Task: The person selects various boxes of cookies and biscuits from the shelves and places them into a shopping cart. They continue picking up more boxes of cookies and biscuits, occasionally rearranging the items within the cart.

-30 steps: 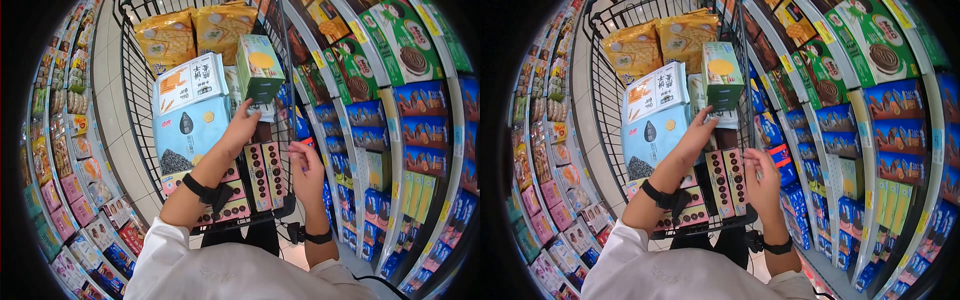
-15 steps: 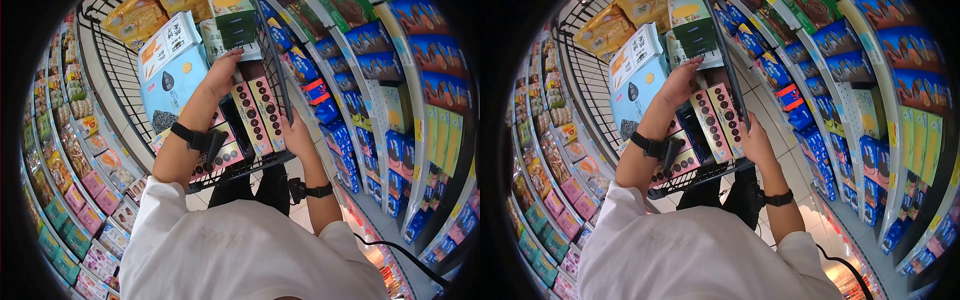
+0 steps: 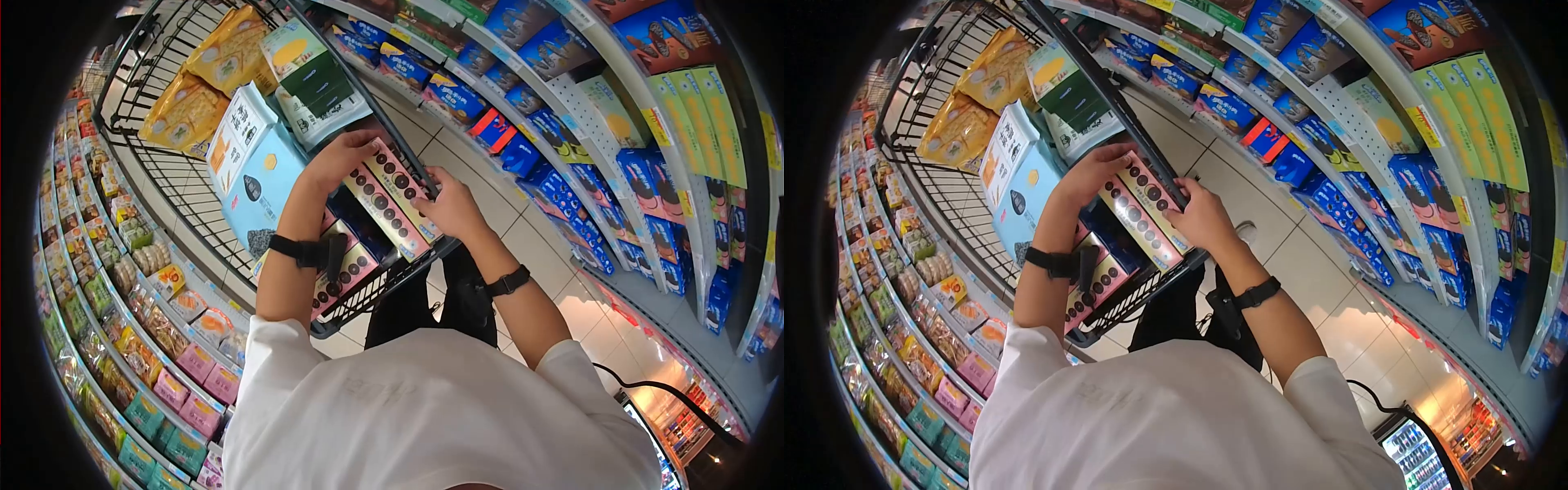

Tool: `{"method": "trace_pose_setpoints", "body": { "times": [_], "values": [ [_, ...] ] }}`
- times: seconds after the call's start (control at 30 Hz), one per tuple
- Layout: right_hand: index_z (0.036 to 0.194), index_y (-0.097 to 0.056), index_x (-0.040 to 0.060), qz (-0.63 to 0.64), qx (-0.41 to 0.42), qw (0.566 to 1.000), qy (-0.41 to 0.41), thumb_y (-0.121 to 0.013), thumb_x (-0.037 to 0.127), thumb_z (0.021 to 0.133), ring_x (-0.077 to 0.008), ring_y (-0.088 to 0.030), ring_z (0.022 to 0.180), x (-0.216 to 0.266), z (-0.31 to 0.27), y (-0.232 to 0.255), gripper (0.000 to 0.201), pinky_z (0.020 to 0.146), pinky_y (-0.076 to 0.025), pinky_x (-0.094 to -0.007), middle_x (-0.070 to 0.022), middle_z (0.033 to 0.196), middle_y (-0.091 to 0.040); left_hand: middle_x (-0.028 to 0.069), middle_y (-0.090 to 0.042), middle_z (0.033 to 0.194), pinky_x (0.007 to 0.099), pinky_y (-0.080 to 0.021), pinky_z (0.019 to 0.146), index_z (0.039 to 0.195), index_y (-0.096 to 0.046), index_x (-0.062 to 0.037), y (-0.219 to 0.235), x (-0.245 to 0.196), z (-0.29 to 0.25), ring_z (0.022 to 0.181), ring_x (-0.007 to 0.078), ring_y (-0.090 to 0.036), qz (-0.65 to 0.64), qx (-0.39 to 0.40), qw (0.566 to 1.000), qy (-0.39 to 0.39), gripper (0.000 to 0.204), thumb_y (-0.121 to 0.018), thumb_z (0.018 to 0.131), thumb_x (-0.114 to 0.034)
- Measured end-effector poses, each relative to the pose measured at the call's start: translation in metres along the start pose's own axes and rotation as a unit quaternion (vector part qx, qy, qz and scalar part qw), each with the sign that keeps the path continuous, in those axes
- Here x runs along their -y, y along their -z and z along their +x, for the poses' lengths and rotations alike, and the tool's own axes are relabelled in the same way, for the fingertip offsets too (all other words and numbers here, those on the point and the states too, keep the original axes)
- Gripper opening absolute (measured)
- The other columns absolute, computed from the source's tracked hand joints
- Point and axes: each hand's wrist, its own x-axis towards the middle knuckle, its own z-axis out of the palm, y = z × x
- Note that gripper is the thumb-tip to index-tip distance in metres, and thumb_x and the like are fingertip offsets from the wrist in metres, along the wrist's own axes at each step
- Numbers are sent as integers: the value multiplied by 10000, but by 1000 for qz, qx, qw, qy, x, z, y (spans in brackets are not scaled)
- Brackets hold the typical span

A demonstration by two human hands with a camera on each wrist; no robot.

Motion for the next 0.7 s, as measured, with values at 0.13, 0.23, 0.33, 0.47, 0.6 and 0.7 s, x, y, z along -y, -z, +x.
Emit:
{"method": "trace_pose_setpoints", "body": {
  "times": [0.13, 0.23, 0.33, 0.47, 0.6, 0.7],
  "values": [
    [1210, -570, 18, -30, -14, 999, 5, -788, 188, 720, -338, -665, 966, 5, -1, 1, 563, 850, -520, -379, -194, 1054, -675, 78, -633, 1137, 271, -477, 872, 1347, -485, 44, 9, 9, 4, 980, 132, -591, 64, 32, 997, -25, 423, -545, 940, -53],
    [1206, -579, 17, -15, -31, 999, 10, -782, 170, 714, -322, -679, 945, -9, 1, -8, 554, 832, -522, -385, -217, 1044, -672, 85, -626, 1150, 266, -464, 863, 1362, -465, 63, 5, 2, 4, 973, 137, -578, 215, 11, 975, -45, 473, -568, 916, -57],
    [1212, -584, 50, -25, -45, 999, 11, -767, 169, 711, -331, -666, 978, -15, 2, -14, 546, 859, -519, -394, -194, 1078, -674, 61, -608, 1136, 279, -470, 809, 1363, -486, 10, -10, -3, -8, 996, 134, -540, 156, -24, 986, -49, 495, -594, 885, -59],
    [1210, -581, 47, -46, -46, 998, -18, -768, 290, 734, -369, -625, 1045, -1, -8, -8, 567, 893, -501, -421, -210, 1091, -659, 73, -617, 1174, 287, -466, 818, 1380, -470, -32, 12, 31, 28, 1018, 161, -559, 184, 31, 980, -66, 495, -591, 901, -55],
    [1215, -564, -4, -136, 9, 991, -10, -709, 397, 801, -401, -547, 1145, -21, -21, -4, 594, 980, -444, -427, -247, 1176, -600, 61, -625, 1166, 285, -459, 871, 1377, -458, -16, 8, 20, 25, 1019, 157, -578, 188, 50, 981, -18, 460, -553, 931, -79],
    [1242, -574, 70, -88, 50, 995, 12, -663, 458, 834, -354, -592, 1078, -63, -35, 23, 570, 846, -518, -437, -188, 1219, -595, 129, -613, 1169, 316, -472, 867, 1360, -446, 19, 9, 27, 33, 1040, 214, -577, 237, 29, 970, -50, 491, -569, 916, -151]
  ]
}}
